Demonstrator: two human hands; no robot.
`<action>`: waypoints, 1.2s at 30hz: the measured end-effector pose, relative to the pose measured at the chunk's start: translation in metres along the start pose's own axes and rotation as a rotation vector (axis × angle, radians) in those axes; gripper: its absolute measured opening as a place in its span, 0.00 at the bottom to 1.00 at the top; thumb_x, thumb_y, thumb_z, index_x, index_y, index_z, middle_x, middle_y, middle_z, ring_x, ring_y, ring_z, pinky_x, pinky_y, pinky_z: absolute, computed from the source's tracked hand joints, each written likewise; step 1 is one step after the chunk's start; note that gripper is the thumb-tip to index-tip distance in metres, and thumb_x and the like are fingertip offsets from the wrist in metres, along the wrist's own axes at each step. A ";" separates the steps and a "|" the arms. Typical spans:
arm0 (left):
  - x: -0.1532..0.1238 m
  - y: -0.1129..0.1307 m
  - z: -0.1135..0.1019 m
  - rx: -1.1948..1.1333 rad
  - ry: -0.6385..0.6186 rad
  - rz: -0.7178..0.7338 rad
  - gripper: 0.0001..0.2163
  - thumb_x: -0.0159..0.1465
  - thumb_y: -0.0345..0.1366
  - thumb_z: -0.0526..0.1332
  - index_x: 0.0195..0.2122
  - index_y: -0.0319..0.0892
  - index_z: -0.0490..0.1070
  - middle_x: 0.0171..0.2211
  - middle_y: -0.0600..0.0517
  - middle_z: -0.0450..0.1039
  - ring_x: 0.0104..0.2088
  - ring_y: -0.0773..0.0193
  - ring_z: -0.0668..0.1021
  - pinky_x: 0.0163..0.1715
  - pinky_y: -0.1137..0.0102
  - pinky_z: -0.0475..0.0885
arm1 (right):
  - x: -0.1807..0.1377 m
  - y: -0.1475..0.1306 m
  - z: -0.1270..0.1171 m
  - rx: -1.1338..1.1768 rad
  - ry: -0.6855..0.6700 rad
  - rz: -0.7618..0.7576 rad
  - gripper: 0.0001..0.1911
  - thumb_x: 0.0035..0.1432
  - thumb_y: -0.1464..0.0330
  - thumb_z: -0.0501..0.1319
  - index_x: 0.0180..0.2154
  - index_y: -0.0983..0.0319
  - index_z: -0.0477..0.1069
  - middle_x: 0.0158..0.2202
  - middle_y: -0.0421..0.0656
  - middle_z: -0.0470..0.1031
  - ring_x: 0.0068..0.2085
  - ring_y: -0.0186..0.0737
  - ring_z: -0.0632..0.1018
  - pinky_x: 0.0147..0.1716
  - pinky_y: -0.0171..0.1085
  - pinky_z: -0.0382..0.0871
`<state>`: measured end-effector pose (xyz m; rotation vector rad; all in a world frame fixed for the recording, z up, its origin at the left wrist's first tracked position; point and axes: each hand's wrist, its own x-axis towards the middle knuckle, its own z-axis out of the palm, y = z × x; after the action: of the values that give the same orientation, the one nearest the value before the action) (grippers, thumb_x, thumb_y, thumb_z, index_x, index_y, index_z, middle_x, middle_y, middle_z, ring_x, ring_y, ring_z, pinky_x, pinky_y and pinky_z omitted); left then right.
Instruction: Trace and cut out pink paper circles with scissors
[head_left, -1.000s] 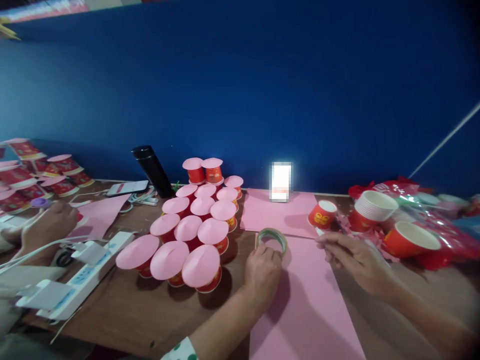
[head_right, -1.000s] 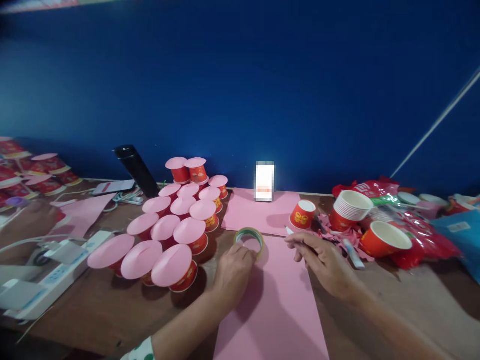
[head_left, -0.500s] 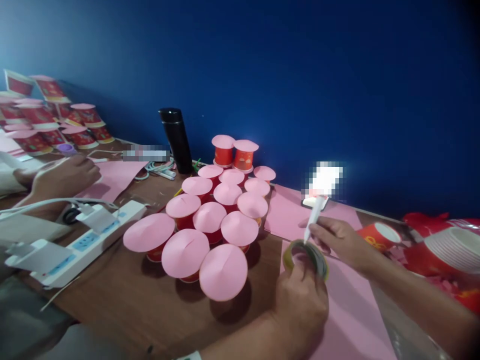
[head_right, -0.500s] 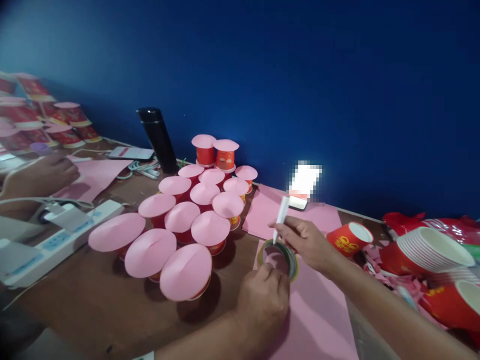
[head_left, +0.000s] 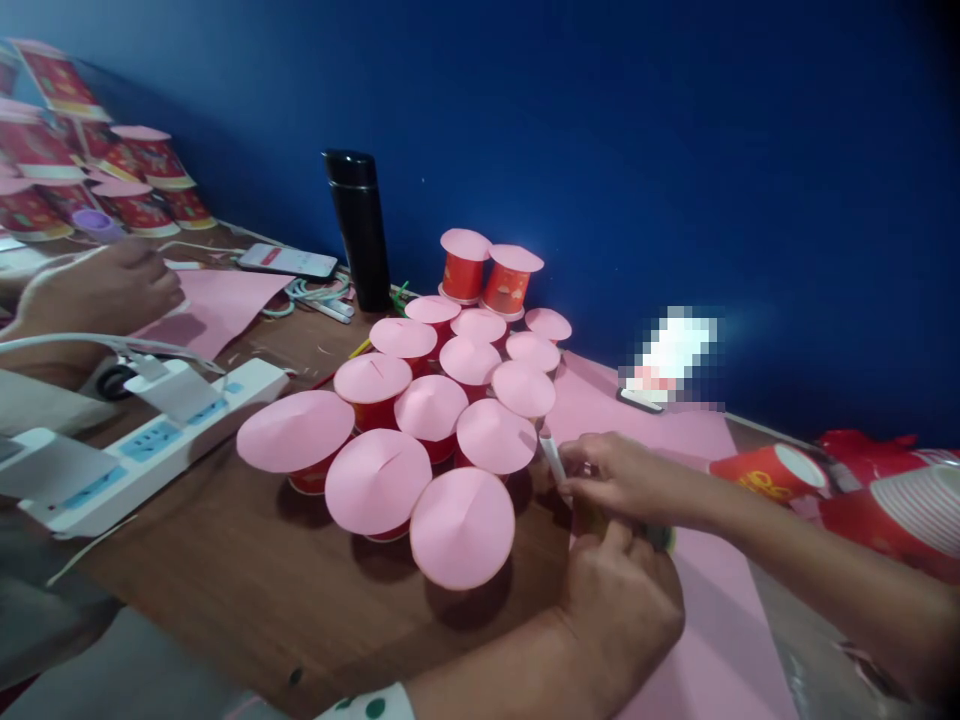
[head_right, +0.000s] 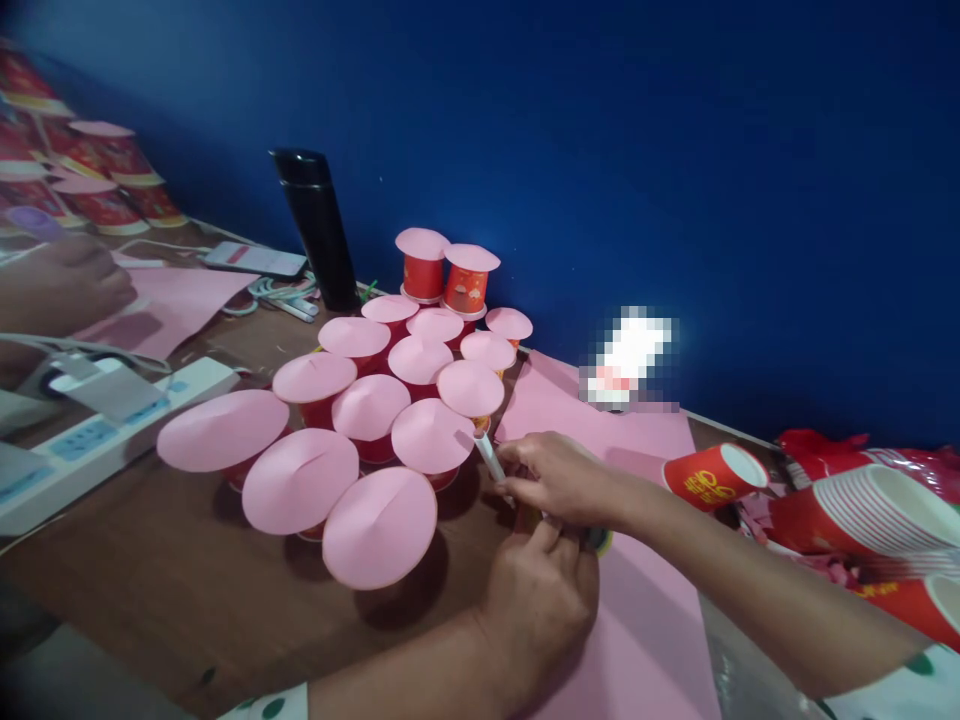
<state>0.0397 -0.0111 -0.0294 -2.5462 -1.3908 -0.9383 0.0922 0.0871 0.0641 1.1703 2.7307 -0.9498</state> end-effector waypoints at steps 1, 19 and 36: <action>0.000 0.000 0.001 -0.002 0.000 0.002 0.06 0.55 0.25 0.52 0.26 0.36 0.67 0.24 0.45 0.69 0.28 0.58 0.72 0.19 0.66 0.63 | 0.000 0.000 0.000 -0.005 -0.020 -0.017 0.08 0.52 0.68 0.55 0.31 0.61 0.73 0.27 0.40 0.76 0.27 0.35 0.73 0.27 0.31 0.63; 0.002 -0.002 -0.008 0.005 -0.055 0.012 0.03 0.54 0.27 0.55 0.26 0.36 0.67 0.25 0.44 0.70 0.30 0.56 0.72 0.26 0.63 0.67 | -0.003 -0.001 -0.001 -0.074 -0.120 -0.064 0.09 0.54 0.70 0.55 0.34 0.57 0.73 0.30 0.38 0.76 0.31 0.35 0.75 0.29 0.31 0.62; 0.003 0.000 -0.004 0.040 0.139 -0.045 0.04 0.52 0.26 0.55 0.22 0.39 0.63 0.20 0.49 0.66 0.25 0.59 0.70 0.19 0.67 0.61 | 0.006 0.011 0.003 -0.057 -0.165 -0.047 0.09 0.53 0.71 0.54 0.33 0.58 0.72 0.29 0.39 0.76 0.29 0.35 0.74 0.27 0.31 0.61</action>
<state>0.0387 -0.0104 -0.0245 -2.3799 -1.4177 -1.0611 0.0944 0.0951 0.0544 0.9759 2.6462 -0.9215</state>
